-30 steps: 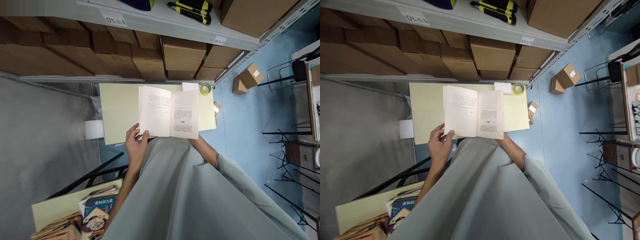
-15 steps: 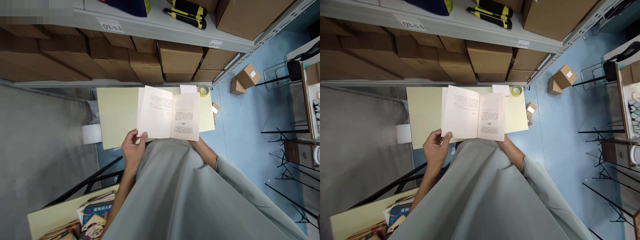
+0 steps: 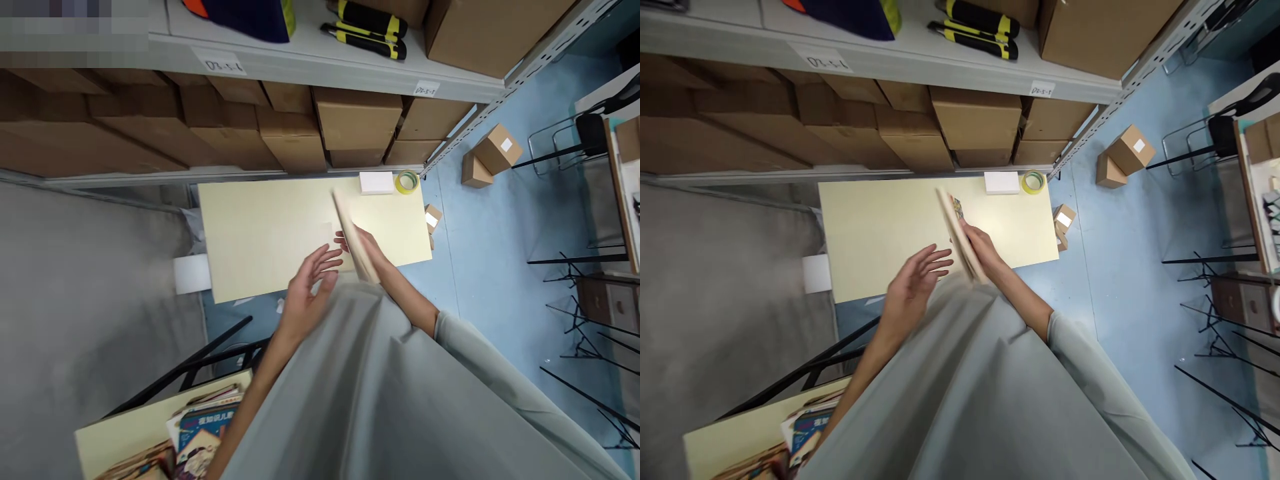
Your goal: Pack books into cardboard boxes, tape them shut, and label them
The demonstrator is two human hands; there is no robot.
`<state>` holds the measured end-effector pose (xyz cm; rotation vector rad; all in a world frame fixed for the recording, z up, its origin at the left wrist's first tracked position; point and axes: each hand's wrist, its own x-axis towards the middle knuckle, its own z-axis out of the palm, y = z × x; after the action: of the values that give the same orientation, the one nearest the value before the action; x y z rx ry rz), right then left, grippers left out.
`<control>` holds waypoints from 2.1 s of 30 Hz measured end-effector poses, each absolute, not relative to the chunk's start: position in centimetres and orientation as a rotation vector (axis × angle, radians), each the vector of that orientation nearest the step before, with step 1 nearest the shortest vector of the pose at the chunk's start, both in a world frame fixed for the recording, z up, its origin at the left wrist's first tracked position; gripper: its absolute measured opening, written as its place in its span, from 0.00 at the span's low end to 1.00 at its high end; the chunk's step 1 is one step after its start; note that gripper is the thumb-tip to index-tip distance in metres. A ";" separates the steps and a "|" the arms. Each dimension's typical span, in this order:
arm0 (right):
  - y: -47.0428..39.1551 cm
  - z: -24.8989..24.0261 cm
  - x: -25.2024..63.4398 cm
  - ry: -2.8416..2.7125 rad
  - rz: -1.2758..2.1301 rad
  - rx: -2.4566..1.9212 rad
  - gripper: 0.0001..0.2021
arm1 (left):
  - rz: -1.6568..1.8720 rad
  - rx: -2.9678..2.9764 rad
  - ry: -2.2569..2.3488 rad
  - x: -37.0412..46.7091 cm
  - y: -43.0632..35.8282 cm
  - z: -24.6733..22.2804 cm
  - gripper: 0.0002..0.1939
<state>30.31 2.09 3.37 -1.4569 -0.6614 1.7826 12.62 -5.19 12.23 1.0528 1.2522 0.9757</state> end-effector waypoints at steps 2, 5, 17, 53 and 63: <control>2.4 3.3 29.7 -0.527 1.778 -1.418 0.30 | 0.959 0.999 1.347 13.0 -4.4 11.4 0.35; 2.1 3.6 30.0 -0.471 1.707 -1.431 0.33 | 0.980 0.834 1.459 12.0 -3.4 9.8 0.36; 1.8 4.6 28.9 -0.906 1.727 -1.442 0.34 | 1.054 0.941 1.694 9.3 -5.0 8.6 0.29; 12.2 -5.5 8.1 -0.949 1.965 -1.762 0.06 | 0.913 0.369 1.640 -13.9 5.6 -7.1 0.26; 17.7 -6.5 3.1 -0.753 2.051 -1.783 0.06 | 0.943 0.363 1.710 -17.5 11.9 -12.9 0.21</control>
<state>3.11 17.73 -6.54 -1.7827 -0.7529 2.0508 -17.46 11.91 -12.93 0.3629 1.7104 0.9435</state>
